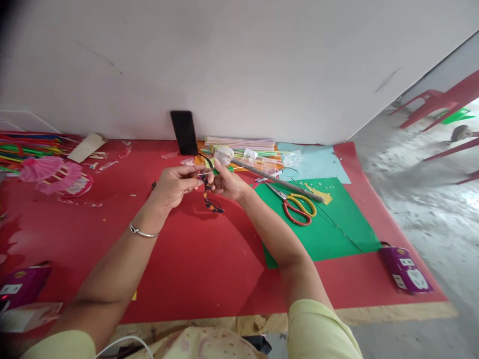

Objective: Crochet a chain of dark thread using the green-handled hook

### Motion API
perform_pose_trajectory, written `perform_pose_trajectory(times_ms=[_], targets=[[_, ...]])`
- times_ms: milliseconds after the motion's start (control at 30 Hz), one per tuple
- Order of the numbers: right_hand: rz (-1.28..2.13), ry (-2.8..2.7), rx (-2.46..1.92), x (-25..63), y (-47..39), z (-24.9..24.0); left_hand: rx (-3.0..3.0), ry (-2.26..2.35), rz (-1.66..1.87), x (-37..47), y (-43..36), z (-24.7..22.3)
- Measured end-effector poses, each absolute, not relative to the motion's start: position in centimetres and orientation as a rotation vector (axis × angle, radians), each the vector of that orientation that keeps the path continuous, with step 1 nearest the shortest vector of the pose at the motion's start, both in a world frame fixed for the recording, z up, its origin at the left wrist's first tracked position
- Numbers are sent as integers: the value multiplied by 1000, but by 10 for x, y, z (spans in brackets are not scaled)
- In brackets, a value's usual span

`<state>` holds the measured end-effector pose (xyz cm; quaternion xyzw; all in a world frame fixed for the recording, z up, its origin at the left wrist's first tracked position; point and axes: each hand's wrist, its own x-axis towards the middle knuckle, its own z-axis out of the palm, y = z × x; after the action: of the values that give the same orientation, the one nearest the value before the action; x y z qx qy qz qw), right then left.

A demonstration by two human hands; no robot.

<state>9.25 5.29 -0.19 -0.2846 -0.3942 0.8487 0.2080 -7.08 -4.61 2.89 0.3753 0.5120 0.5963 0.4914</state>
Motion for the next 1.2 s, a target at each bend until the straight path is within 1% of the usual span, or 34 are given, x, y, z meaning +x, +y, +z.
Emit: perform_pose_trajectory(times_ms=[167,333,600,833,1200], targets=[[2407,-1008,-714,92,52,-10,858,1182,1391,-69,-44,28],[2436,-921,-708,89,50,-6,821,1174,1361,-72,-44,31],[2289,-1193,-687,93,51,-1,910,1297,1558,-72,-44,29],[2281,-1093,-724,90,43,6,912,1138,1430,-77,-46,33],[2336,-1115,-703,88,44,8,960,1156,1469,-79,-46,30]])
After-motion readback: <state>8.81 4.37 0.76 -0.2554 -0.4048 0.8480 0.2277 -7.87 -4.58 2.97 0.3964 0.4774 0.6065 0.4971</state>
